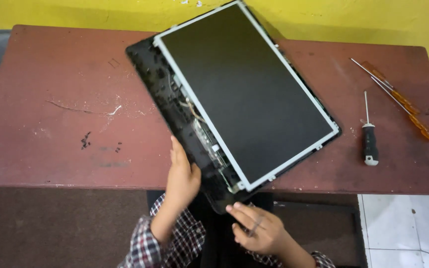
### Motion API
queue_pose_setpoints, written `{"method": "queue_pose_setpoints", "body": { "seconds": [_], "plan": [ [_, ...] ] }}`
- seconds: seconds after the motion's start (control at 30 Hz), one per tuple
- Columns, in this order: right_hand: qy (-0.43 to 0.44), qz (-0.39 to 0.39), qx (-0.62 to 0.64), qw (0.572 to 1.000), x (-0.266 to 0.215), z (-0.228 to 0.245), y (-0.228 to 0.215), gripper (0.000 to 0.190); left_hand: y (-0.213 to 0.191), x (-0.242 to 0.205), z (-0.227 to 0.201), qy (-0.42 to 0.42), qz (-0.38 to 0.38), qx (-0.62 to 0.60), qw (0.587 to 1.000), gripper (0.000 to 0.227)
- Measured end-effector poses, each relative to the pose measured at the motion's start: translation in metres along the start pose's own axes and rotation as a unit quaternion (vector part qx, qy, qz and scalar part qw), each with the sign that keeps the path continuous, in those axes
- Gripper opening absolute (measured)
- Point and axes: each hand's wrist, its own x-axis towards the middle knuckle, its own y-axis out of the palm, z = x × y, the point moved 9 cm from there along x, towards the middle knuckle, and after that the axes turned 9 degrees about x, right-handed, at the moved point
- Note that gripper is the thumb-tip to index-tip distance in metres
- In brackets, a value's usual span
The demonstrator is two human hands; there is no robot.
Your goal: The person uses a screwdriver to remove screws from the back cover of a black monitor. They then remove the cover to expose the screen and internal components. The person continues to use the screwdriver to remove screws from the metal frame surrounding the screen.
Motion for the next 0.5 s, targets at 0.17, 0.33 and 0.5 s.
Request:
{"method": "queue_pose_setpoints", "body": {
  "seconds": [0.17, 0.33, 0.5],
  "plan": [
    [0.045, -0.024, -0.029, 0.998, -0.063, -0.065, -0.008, 0.05, -0.029, 0.044, 0.001, 0.092, 0.012, 0.053, 0.994, 0.091],
    [0.296, -0.197, -0.048, 0.933, -0.055, -0.149, -0.087, 0.031, -0.064, 0.085, 0.025, 0.093, -0.03, 0.104, 0.99, 0.091],
    [0.408, -0.262, 0.118, 0.866, -0.093, -0.17, -0.052, 0.035, -0.076, 0.105, 0.039, 0.057, -0.044, 0.113, 0.991, 0.089]
  ]
}}
